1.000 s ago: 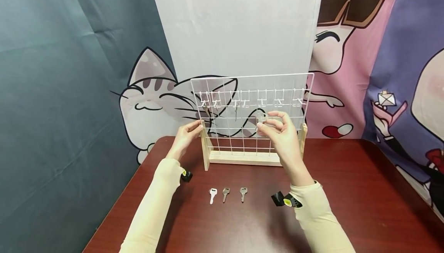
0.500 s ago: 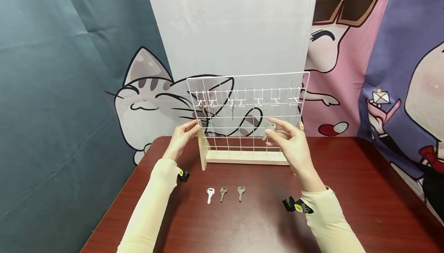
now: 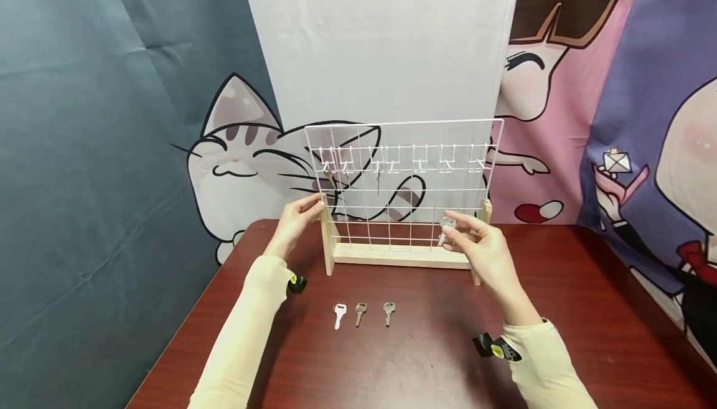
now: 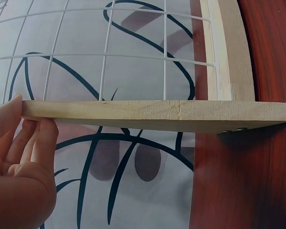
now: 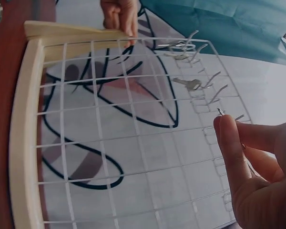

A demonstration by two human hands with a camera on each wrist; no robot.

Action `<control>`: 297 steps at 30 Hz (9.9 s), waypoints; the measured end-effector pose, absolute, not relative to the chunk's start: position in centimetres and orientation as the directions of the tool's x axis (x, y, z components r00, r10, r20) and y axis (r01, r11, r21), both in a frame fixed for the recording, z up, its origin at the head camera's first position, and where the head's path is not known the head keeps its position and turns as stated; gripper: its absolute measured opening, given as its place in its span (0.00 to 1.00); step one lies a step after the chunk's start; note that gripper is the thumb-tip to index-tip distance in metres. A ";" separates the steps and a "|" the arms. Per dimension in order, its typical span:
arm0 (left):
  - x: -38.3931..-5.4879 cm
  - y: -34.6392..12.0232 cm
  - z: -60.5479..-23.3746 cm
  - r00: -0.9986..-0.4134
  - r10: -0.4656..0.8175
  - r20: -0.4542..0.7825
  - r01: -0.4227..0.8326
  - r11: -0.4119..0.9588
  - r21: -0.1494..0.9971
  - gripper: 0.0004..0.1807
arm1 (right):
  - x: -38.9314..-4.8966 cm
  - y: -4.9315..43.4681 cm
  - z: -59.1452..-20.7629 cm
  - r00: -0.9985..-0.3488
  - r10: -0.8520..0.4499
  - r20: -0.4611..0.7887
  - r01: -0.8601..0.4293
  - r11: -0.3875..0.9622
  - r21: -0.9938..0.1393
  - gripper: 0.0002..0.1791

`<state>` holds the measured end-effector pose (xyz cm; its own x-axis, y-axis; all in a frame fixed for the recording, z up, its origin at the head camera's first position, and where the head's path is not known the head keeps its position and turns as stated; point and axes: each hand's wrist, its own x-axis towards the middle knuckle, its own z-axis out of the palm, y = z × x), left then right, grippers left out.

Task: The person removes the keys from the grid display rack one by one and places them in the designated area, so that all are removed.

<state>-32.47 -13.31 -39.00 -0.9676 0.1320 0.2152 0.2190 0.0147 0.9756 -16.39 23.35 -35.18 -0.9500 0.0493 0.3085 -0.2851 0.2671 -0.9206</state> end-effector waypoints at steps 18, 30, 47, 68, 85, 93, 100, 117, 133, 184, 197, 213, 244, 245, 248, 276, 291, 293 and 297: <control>-32.4 -13.3 -38.6 -0.967 0.119 0.226 0.232 0.041 0.972 0.21 | -17.3 23.3 -40.9 -0.971 -0.087 0.223 -0.240 0.333 -0.912 0.22; -32.6 -13.2 -38.8 -0.967 0.116 0.226 0.230 0.023 0.973 0.21 | -18.0 22.7 -44.4 -0.961 -0.245 0.125 -0.205 0.339 -0.918 0.15; -32.5 -13.3 -39.1 -0.970 0.124 0.209 0.215 0.040 0.976 0.23 | -18.2 21.5 -46.9 -0.930 -0.364 -0.055 -0.038 0.242 -0.970 0.16; -32.4 -13.2 -39.1 -0.969 0.116 0.218 0.222 0.023 0.975 0.24 | -19.0 20.6 -48.6 -0.932 -0.356 -0.068 -0.124 0.489 -0.864 0.08; -32.4 -13.2 -39.3 -0.970 0.113 0.214 0.218 0.018 0.976 0.22 | -18.8 19.8 -48.6 -0.958 -0.287 -0.008 -0.195 0.670 -0.716 0.05; -32.3 -13.3 -39.3 -0.970 0.109 0.220 0.223 0.023 0.974 0.22 | -18.7 20.0 -48.6 -0.950 -0.313 0.021 -0.234 0.661 -0.713 0.06; -32.4 -13.3 -39.2 -0.970 0.107 0.218 0.223 0.032 0.974 0.23 | -18.8 20.1 -48.7 -0.949 -0.313 0.017 -0.231 0.662 -0.713 0.06; -32.3 -13.3 -39.3 -0.972 0.101 0.213 0.216 0.026 0.976 0.20 | -19.0 21.7 -48.7 -0.946 -0.324 0.031 -0.238 0.624 -0.744 0.11; -32.3 -13.4 -39.1 -0.971 0.126 0.204 0.208 0.018 0.978 0.23 | -19.2 23.1 -48.2 -0.954 -0.297 0.031 -0.210 0.594 -0.777 0.12; -32.4 -13.2 -38.9 -0.971 0.123 0.207 0.211 0.024 0.977 0.23 | -24.3 17.9 -34.3 -0.961 -0.095 0.259 -0.274 0.221 -0.936 0.25; -32.3 -13.3 -39.1 -0.973 0.112 0.203 0.207 0.022 0.978 0.22 | -25.6 14.6 -33.5 -0.965 -0.014 0.262 -0.262 -0.009 -0.965 0.27; -32.1 -13.0 -39.4 -0.968 0.113 0.225 0.228 0.013 0.974 0.23 | -26.3 11.5 -33.5 -0.958 0.075 0.278 -0.278 0.005 -0.961 0.26; -32.1 -13.2 -39.0 -0.973 0.109 0.205 0.207 0.011 0.978 0.23 | -24.3 12.4 -33.2 -0.939 0.098 0.331 -0.327 0.051 -0.944 0.23; -32.1 -13.2 -39.0 -0.973 0.110 0.205 0.207 0.014 0.978 0.23 | -24.3 12.4 -33.2 -0.937 0.098 0.336 -0.332 0.050 -0.942 0.23; -32.1 -13.4 -39.1 -0.971 0.121 0.206 0.209 0.014 0.978 0.24 | -24.0 12.4 -33.0 -0.934 0.097 0.343 -0.340 0.045 -0.939 0.23; -32.2 -13.4 -39.2 -0.971 0.122 0.204 0.208 0.024 0.978 0.24 | -21.3 14.1 -31.0 -0.890 0.077 0.450 -0.450 0.023 -0.893 0.19; -32.4 -13.3 -39.1 -0.971 0.128 0.200 0.205 0.021 0.979 0.23 | -18.3 19.3 -29.8 -0.854 0.158 0.496 -0.517 -0.149 -0.843 0.14; -32.3 -13.4 -39.0 -0.971 0.124 0.206 0.210 0.018 0.977 0.23 | -18.0 19.9 -29.8 -0.853 0.168 0.494 -0.518 -0.171 -0.838 0.16; -32.2 -13.7 -39.0 -0.969 0.109 0.221 0.224 0.016 0.974 0.22 | -17.5 21.0 -29.9 -0.854 0.174 0.490 -0.519 -0.220 -0.826 0.19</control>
